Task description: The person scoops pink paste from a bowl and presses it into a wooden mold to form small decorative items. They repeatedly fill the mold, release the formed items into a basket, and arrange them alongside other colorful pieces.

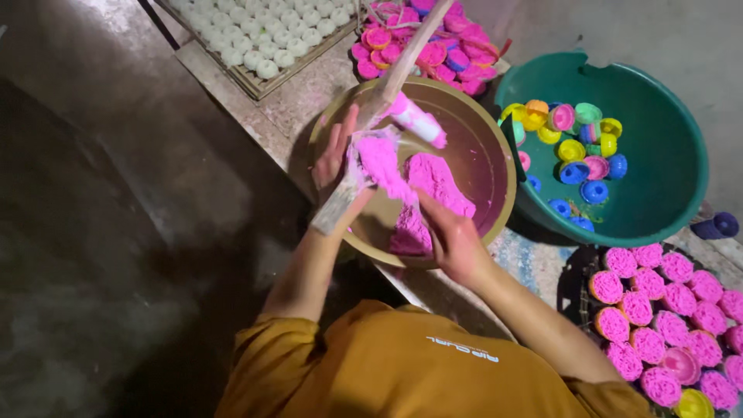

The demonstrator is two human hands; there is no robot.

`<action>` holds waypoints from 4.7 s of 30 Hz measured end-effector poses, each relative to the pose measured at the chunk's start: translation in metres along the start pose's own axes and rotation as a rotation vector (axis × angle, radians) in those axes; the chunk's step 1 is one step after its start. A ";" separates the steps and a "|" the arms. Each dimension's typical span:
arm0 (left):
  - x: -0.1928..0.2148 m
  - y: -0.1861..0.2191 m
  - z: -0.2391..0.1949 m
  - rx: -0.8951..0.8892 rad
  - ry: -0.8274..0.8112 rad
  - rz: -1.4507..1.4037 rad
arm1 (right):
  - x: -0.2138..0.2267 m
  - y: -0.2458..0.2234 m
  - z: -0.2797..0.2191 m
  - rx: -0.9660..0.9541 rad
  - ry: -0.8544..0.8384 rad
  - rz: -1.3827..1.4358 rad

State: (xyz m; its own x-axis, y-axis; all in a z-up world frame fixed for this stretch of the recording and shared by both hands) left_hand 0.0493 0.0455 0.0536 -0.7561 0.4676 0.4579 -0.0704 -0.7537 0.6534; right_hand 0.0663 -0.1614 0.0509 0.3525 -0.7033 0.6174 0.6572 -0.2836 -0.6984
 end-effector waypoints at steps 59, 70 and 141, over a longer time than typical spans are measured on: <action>-0.228 0.436 -0.319 -0.563 -1.415 -0.429 | 0.324 0.042 -0.450 -0.422 0.010 0.614; -0.335 0.224 -0.343 0.314 -0.564 -0.623 | 0.336 0.098 -0.543 -0.448 0.596 0.752; -0.410 0.372 -0.290 1.028 -1.155 -2.501 | 0.300 0.148 -0.463 -1.138 0.011 -0.127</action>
State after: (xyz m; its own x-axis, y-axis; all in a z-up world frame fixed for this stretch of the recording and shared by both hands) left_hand 0.1439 -0.5607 -0.0658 0.2570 -0.2478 -0.9341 0.6002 0.7985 -0.0467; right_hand -0.0385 -0.7161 -0.0349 0.3169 -0.6316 0.7076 -0.2985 -0.7745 -0.5577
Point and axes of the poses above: each hand's wrist, its own z-axis towards the middle knuckle, its own x-axis out of the back of the hand, y = z × x, the point moved 8 cm from there along z, towards the middle knuckle, and after that the axes turned 5 degrees about y, right-handed, at the moved point
